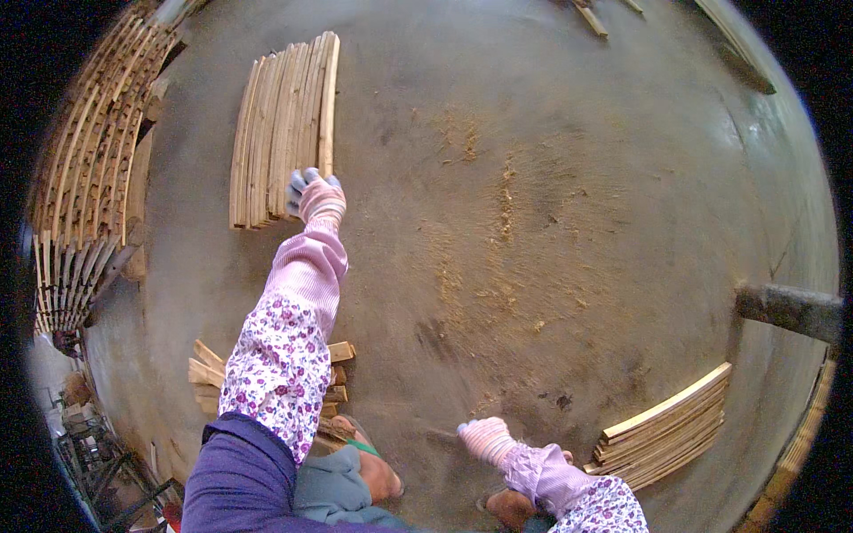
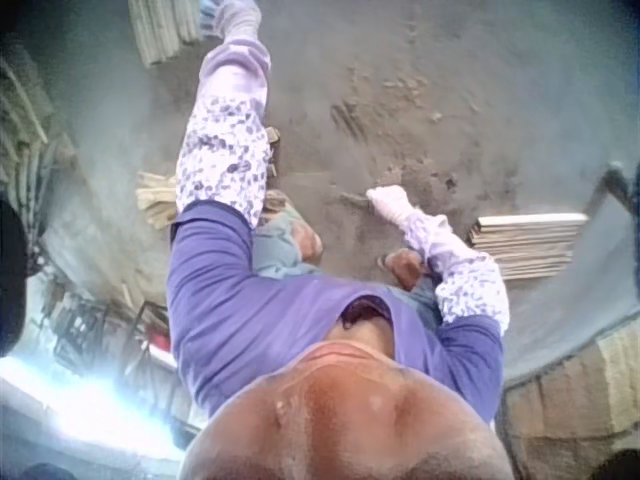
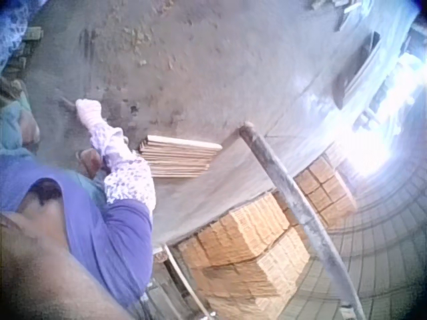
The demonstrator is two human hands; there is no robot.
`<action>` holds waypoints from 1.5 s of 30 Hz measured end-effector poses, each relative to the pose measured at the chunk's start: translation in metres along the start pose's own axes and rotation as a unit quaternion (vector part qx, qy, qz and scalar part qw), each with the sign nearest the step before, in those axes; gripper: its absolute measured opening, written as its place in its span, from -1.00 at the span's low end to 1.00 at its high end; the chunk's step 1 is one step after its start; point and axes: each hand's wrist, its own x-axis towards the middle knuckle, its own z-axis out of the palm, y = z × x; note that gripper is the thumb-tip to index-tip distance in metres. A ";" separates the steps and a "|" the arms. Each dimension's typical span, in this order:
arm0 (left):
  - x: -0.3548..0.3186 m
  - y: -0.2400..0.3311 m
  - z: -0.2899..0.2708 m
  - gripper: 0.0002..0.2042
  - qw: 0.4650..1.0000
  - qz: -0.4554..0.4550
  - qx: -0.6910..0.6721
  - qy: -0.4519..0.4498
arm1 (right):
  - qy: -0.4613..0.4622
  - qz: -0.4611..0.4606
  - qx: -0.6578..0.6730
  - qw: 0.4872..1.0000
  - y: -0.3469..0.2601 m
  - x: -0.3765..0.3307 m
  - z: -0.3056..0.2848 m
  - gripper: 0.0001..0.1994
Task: The person sits on the floor and repeatedly picks up thin wooden planks, aligns them, and stacks them into a neat pile. The person then carries the stack to a larger pile of planks and places it on top.
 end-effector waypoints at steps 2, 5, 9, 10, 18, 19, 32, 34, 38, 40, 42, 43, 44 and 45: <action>0.014 -0.006 0.003 -0.49 0.999 -0.040 0.006 -0.014 | -0.052 -0.028 0.027 0.998 -0.013 0.004 0.003 -0.81; 0.027 -0.024 0.002 -0.42 0.999 -0.024 0.022 -0.039 | -0.093 -0.071 0.072 0.991 -0.036 0.014 -0.005 -0.81; 0.031 -0.066 -0.063 -0.32 0.977 0.136 0.017 -0.163 | -0.016 -0.044 0.022 0.999 -0.025 0.035 -0.082 -0.80; 0.024 -0.092 -0.083 -0.34 0.971 0.184 -0.017 -0.154 | 0.041 -0.030 0.040 0.998 -0.021 0.038 -0.107 -0.79; -0.155 -0.409 -0.178 -0.39 0.940 -0.179 -0.287 0.032 | 0.241 -0.160 -0.022 0.957 -0.095 0.123 -0.251 -0.28; -0.206 -0.488 -0.162 -0.33 0.908 -0.216 -0.339 0.118 | 0.214 -0.206 -0.012 0.955 -0.132 0.135 -0.252 -0.21; -0.278 -0.424 -0.034 -0.14 0.491 -0.463 -0.716 -0.177 | 0.035 -0.107 -0.062 0.992 -0.310 0.249 -0.210 0.34; -0.277 -0.423 -0.033 -0.16 0.453 -0.446 -0.755 -0.162 | -0.013 -0.093 -0.054 0.994 -0.312 0.258 -0.222 0.35; -0.280 -0.417 -0.047 -0.13 0.414 -0.417 -0.786 -0.192 | -0.091 -0.069 -0.028 0.993 -0.301 0.263 -0.223 0.31; -0.286 -0.416 -0.056 -0.07 0.411 -0.408 -0.781 -0.234 | -0.118 -0.059 0.008 0.991 -0.292 0.261 -0.222 0.28; -0.288 -0.404 -0.065 -0.05 0.394 -0.383 -0.795 -0.256 | -0.122 -0.060 0.020 0.990 -0.278 0.257 -0.221 0.28; -0.287 -0.394 -0.069 -0.04 0.387 -0.368 -0.802 -0.268 | -0.120 -0.061 0.027 0.991 -0.267 0.256 -0.221 0.29; -0.284 -0.383 -0.073 0.03 0.366 -0.350 -0.813 -0.288 | -0.105 -0.069 0.089 0.988 -0.252 0.257 -0.215 0.32; -0.286 -0.377 -0.078 0.07 0.357 -0.345 -0.811 -0.310 | -0.123 -0.072 0.142 0.980 -0.242 0.254 -0.211 0.34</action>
